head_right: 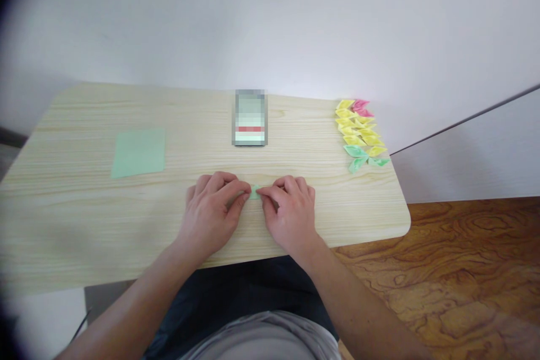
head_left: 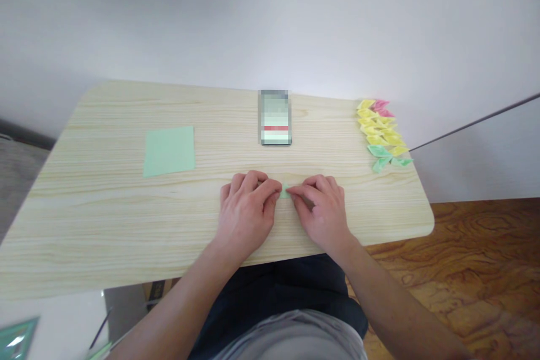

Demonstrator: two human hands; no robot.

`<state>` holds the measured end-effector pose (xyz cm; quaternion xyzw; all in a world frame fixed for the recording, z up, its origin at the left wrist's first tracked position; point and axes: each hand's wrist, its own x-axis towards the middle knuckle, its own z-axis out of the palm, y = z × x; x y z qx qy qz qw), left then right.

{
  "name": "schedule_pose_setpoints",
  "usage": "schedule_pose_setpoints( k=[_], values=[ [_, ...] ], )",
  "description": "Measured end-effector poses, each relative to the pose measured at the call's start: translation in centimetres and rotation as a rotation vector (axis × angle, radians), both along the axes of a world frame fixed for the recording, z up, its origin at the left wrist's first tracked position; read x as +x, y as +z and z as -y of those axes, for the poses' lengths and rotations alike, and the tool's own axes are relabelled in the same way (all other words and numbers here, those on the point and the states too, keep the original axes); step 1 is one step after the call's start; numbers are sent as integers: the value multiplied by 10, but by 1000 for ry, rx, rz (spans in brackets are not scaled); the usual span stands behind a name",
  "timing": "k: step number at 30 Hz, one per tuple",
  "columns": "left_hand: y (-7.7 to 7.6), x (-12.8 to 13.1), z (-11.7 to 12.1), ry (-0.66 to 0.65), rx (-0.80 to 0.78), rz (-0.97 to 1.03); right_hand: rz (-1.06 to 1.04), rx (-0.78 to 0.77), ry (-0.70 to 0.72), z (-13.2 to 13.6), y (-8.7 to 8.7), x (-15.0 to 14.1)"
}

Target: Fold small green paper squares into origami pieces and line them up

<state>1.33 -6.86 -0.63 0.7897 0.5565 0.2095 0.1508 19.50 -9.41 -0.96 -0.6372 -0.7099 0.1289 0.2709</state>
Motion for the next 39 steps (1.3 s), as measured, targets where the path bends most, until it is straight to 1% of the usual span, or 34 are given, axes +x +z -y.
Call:
schedule_pose_setpoints(
  k=[9,15,21,25,29,33,39],
  values=[
    [-3,-7,-4,-30,2,50,-48,-23,48,-1,-4,12],
    [-3,-9,-7,-27,22,47,-5,-7,8,-4,-2,7],
    [-2,-9,-8,-15,20,9,43,-26,-7,-10,3,2],
    [-3,-10,-7,-28,43,23,62,-6,-1,-9,0,3],
    [-7,-11,-7,-59,92,34,36,33,6,-8,-6,5],
    [-9,-11,-5,-85,122,50,-16,56,55,-9,-10,10],
    [-10,-12,-3,-137,156,40,-59,58,199,-17,-13,15]
  ],
)
